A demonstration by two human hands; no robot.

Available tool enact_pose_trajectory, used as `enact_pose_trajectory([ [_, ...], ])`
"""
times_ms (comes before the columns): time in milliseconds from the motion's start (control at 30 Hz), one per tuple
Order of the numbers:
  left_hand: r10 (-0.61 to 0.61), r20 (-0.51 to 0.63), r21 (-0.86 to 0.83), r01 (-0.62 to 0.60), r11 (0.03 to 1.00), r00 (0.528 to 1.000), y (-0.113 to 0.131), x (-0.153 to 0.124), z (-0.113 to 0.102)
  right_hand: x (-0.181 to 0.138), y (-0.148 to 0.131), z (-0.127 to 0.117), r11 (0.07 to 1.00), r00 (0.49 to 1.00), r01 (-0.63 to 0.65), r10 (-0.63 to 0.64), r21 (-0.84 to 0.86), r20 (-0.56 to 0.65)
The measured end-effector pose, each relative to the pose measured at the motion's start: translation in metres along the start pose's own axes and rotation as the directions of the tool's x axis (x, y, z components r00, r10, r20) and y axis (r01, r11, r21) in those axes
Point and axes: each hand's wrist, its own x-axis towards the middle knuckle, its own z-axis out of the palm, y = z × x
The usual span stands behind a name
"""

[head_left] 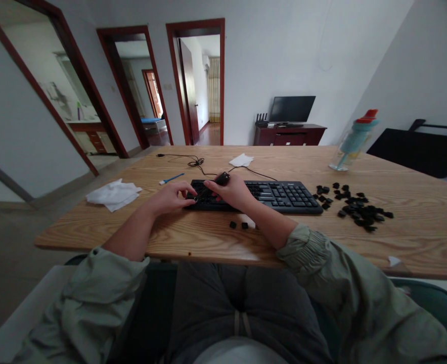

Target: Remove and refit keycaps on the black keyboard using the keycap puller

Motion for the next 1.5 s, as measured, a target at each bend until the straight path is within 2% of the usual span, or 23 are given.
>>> enact_pose_trajectory([
  [100,0.046,0.035,-0.012,-0.045,0.999,0.998,0.003,-0.001,0.0,-0.002,-0.004,-0.001,0.999,0.999,-0.005,0.004,-0.032,-0.033],
  [267,-0.052,0.061,-0.021,0.053,0.998,0.997,0.008,-0.003,0.002,-0.003,-0.005,-0.001,0.991,0.994,0.005,-0.02,-0.132,-0.11],
  [367,-0.072,0.047,-0.012,0.073,0.997,0.996,0.011,-0.005,0.002,-0.001,-0.002,0.003,0.999,0.992,-0.025,0.021,-0.028,-0.127],
  [500,0.013,-0.003,0.101,-0.013,0.995,1.0,0.02,-0.005,0.005,0.003,0.002,0.008,0.985,0.984,-0.093,0.113,0.144,-0.14],
  [633,0.139,-0.04,0.17,-0.131,0.977,0.989,0.025,-0.006,0.008,0.003,0.003,0.009,0.977,0.982,-0.117,0.141,0.18,-0.128],
  [833,-0.011,-0.107,0.113,0.023,0.993,0.994,0.016,-0.011,0.005,0.0,0.003,0.007,0.994,0.998,0.024,-0.017,0.108,-0.064],
  [1000,-0.014,-0.127,0.074,0.023,0.997,0.992,0.018,-0.016,0.002,-0.004,-0.005,0.001,0.989,0.99,0.139,-0.138,0.059,-0.023],
  [1133,-0.048,-0.149,0.047,0.056,0.997,0.988,0.02,-0.017,0.002,-0.008,-0.012,-0.005,0.976,0.974,0.21,-0.215,0.061,0.075],
  [1200,-0.055,-0.148,0.041,0.062,0.997,0.987,0.018,-0.016,0.002,-0.009,-0.012,-0.006,0.982,0.976,0.179,-0.185,0.06,0.117],
  [1300,-0.039,-0.167,0.049,0.047,0.998,0.985,0.016,-0.016,0.002,-0.009,-0.009,-0.005,0.992,0.989,0.052,-0.067,0.114,0.133],
  [1400,0.011,-0.175,0.089,0.005,0.996,0.985,0.015,-0.016,0.002,-0.005,-0.006,-0.003,0.983,0.995,-0.023,0.005,0.184,0.095],
  [1500,0.108,-0.142,0.133,-0.089,0.987,0.984,0.014,-0.016,0.003,0.0,-0.004,-0.003,0.955,0.99,-0.143,0.138,0.26,0.037],
])
